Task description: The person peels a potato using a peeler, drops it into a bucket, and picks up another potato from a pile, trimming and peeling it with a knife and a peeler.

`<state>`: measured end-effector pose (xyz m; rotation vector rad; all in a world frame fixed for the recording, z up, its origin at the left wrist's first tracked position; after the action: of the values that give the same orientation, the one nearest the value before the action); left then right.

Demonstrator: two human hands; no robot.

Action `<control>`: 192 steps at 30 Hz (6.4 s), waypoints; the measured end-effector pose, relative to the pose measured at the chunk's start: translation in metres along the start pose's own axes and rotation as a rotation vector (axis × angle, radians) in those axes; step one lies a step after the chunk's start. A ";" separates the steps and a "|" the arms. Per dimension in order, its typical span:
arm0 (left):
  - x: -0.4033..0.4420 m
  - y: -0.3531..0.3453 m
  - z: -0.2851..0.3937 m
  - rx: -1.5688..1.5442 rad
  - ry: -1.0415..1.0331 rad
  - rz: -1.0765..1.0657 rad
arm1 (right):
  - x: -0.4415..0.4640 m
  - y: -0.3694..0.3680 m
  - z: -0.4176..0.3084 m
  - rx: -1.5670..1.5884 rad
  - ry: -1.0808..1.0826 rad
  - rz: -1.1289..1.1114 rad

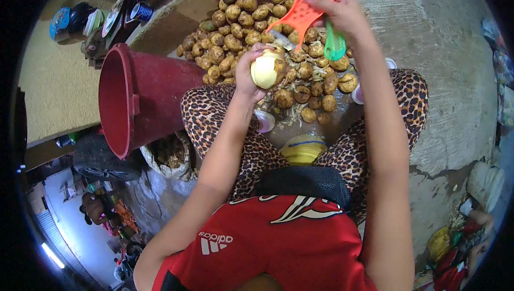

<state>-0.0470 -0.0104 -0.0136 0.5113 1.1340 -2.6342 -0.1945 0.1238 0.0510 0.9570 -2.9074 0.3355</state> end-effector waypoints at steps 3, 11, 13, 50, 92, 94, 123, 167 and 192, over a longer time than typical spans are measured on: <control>-0.001 0.003 0.001 -0.052 0.012 0.023 | -0.014 -0.030 0.004 0.042 -0.022 -0.135; -0.004 0.009 -0.007 -0.293 0.227 0.001 | -0.006 -0.002 0.005 0.030 0.067 0.122; -0.005 0.008 -0.007 -0.356 0.253 0.125 | -0.013 -0.017 0.009 0.043 0.089 0.086; 0.001 0.000 -0.010 -0.211 0.267 -0.059 | 0.004 -0.001 -0.003 -0.045 0.072 0.009; -0.005 -0.008 -0.014 -0.282 0.425 -0.299 | 0.007 0.033 0.007 0.015 0.127 0.246; -0.004 -0.004 -0.012 -0.369 0.379 -0.107 | 0.002 0.021 0.008 -0.008 0.117 0.232; -0.007 0.004 -0.002 -0.284 0.256 0.206 | -0.004 0.004 0.007 0.001 0.142 0.195; -0.005 -0.006 0.001 -0.149 0.156 0.022 | 0.003 0.024 0.001 -0.017 0.089 0.211; -0.002 -0.004 -0.004 -0.383 0.284 0.008 | -0.016 -0.012 0.028 0.029 0.079 0.119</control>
<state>-0.0461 -0.0050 -0.0125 0.8183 1.6663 -2.2993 -0.1740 0.1172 0.0242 0.7582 -2.9008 0.4135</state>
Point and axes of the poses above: each hand's wrist, its own x-axis towards the middle knuckle, its own y-axis out of the back of the hand, z = x × y, the point moved 5 cm from there along x, towards the middle knuckle, and after that the axes turned 11 degrees about y, right-handed, at the moved point
